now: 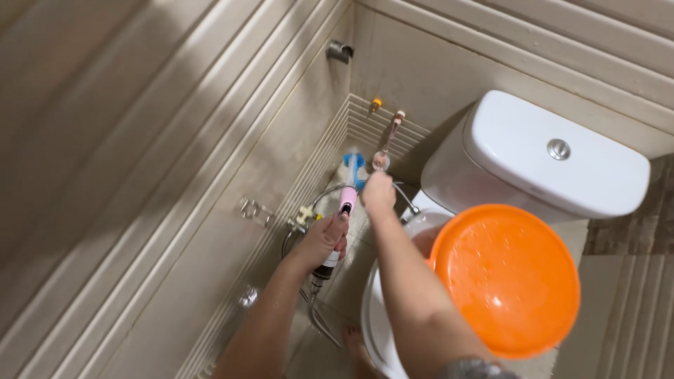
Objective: Cleaning the bathroom floor, toilet exterior, and shower walls using a handheld water sprayer and a brush.
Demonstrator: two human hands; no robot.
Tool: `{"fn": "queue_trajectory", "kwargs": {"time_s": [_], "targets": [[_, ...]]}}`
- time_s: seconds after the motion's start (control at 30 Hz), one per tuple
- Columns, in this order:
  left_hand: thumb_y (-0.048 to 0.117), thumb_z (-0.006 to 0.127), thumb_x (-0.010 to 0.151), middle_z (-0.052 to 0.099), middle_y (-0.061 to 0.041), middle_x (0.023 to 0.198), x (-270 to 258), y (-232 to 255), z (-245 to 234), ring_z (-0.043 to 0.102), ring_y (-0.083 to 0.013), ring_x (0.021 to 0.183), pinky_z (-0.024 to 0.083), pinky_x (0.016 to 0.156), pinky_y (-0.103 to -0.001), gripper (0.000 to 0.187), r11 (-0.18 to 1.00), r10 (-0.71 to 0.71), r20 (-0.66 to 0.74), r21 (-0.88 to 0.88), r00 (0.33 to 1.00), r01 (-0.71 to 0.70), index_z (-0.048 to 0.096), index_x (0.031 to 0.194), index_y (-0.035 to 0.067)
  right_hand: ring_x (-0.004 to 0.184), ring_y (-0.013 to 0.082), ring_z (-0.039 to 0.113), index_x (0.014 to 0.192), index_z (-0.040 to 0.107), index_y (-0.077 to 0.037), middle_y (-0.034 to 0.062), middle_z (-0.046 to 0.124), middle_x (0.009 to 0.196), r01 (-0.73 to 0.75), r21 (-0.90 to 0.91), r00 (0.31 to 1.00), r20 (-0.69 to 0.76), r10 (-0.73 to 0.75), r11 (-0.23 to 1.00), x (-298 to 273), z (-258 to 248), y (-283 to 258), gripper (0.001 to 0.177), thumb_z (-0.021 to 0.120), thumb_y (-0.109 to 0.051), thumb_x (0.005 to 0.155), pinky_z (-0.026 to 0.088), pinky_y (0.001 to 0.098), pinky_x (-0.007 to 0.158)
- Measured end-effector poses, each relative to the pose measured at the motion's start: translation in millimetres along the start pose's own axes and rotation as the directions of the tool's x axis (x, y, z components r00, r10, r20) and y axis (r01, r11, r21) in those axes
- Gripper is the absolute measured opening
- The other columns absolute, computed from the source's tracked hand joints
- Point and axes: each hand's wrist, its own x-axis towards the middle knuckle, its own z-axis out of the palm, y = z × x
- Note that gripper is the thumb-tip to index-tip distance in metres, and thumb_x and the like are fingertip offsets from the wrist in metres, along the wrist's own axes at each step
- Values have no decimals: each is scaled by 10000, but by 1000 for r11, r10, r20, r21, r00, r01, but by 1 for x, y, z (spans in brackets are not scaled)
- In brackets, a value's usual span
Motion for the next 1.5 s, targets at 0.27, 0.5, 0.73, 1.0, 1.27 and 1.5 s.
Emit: {"fn": "queue_trajectory", "kwargs": {"time_s": [0.27, 0.5, 0.73, 1.0, 1.27, 1.5], "targets": [[509, 516, 1008, 491, -16, 638, 79, 15, -44, 529, -137, 585, 499, 583, -315, 430, 999, 9, 41, -43, 999, -7, 519, 927, 87, 954, 441, 683, 949, 713, -75, 248, 694, 979, 327, -135, 945, 67, -321, 935, 166, -3, -16, 151, 715, -38, 803, 561, 512, 807], [456, 505, 1043, 518, -13, 686, 113, -14, -87, 552, -133, 634, 512, 630, -309, 379, 999, -35, 132, 16, 991, 33, 513, 954, 88, 731, 243, 691, 866, 696, -43, 118, 723, 785, 232, 376, 961, -230, -152, 897, 254, 69, 1, 238, 871, -67, 706, 585, 357, 733], [519, 566, 988, 545, -7, 702, 128, -17, -104, 566, -123, 636, 496, 593, -282, 427, 995, -89, 211, 70, 973, 75, 509, 946, 98, 716, 126, 692, 909, 794, -49, 50, 766, 794, 94, 570, 968, -242, 58, 817, 344, 130, 11, 262, 917, -185, 721, 573, 284, 749], [641, 730, 874, 549, 3, 769, 143, -34, -126, 572, -107, 697, 487, 626, -271, 614, 995, -80, 294, -35, 952, 94, 552, 1008, 69, 750, 156, 693, 925, 810, -26, 88, 784, 821, 146, 487, 933, -357, 44, 861, 405, 188, 43, 264, 912, -195, 749, 551, 314, 794], [716, 719, 818, 608, 0, 787, 140, -34, -130, 618, -91, 717, 493, 623, -247, 722, 996, -86, 324, 38, 942, 78, 592, 1067, 51, 684, 196, 707, 1004, 798, -52, 158, 748, 780, 286, 414, 917, -379, -121, 864, 349, 164, 11, 202, 783, -191, 858, 560, 352, 716], [669, 749, 834, 598, 5, 772, 142, -26, -127, 582, -78, 700, 467, 614, -237, 693, 994, -107, 319, 30, 942, 103, 589, 1078, 40, 657, 225, 724, 921, 792, -68, 156, 744, 750, 201, 425, 937, -347, -46, 882, 346, 154, -6, 179, 789, -227, 838, 562, 367, 702]]}}
